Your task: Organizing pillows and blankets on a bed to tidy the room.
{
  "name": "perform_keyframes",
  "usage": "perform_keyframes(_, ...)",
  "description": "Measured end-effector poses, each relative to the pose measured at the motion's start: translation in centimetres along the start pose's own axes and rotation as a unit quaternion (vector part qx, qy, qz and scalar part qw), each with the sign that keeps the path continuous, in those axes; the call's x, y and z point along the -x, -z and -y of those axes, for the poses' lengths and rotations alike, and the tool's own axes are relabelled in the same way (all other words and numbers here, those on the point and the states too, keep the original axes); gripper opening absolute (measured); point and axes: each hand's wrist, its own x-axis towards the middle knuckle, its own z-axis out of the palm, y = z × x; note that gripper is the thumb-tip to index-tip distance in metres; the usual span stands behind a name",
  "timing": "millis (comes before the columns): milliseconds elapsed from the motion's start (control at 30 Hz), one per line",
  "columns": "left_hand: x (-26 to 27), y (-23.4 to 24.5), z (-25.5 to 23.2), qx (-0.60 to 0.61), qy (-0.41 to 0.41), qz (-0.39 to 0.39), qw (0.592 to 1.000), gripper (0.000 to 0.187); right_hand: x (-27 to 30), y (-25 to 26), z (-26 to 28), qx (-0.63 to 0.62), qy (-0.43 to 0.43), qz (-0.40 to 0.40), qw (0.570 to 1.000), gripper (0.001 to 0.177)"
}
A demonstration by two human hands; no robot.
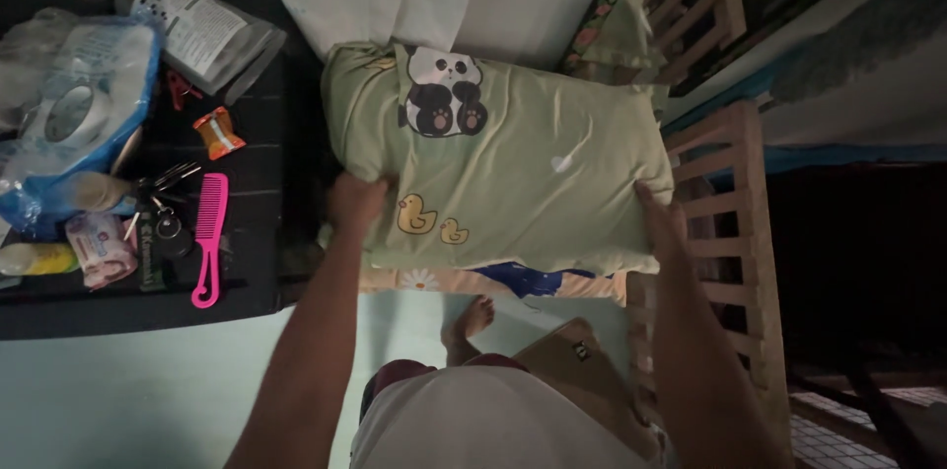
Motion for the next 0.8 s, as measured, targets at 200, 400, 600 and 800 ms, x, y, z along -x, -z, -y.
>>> perform_keyframes(200,6.9,8.3,-8.3,0.012,-0.134,-0.002,0.991,0.061,2.4,1.9,-0.2,-0.231,0.009,0.03,0.973,0.062)
perform_keyframes(400,15.4,13.6,-9.4,0.274,-0.342,0.073,0.896,0.065,15.0,8.5,1.2,-0.27,-0.071,-0.122,0.952,0.067)
perform_keyframes(600,17.4,8.5,-8.6,0.392,-0.322,0.312,0.803,0.046,25.6,14.3,-12.2,-0.177,-0.229,-0.176,0.941,0.059)
perform_keyframes(800,25.9,7.5,-5.0,0.106,-0.556,0.164,0.808,0.045,41.3,8.5,-24.0,-0.195,-0.151,-0.298,0.922,0.06)
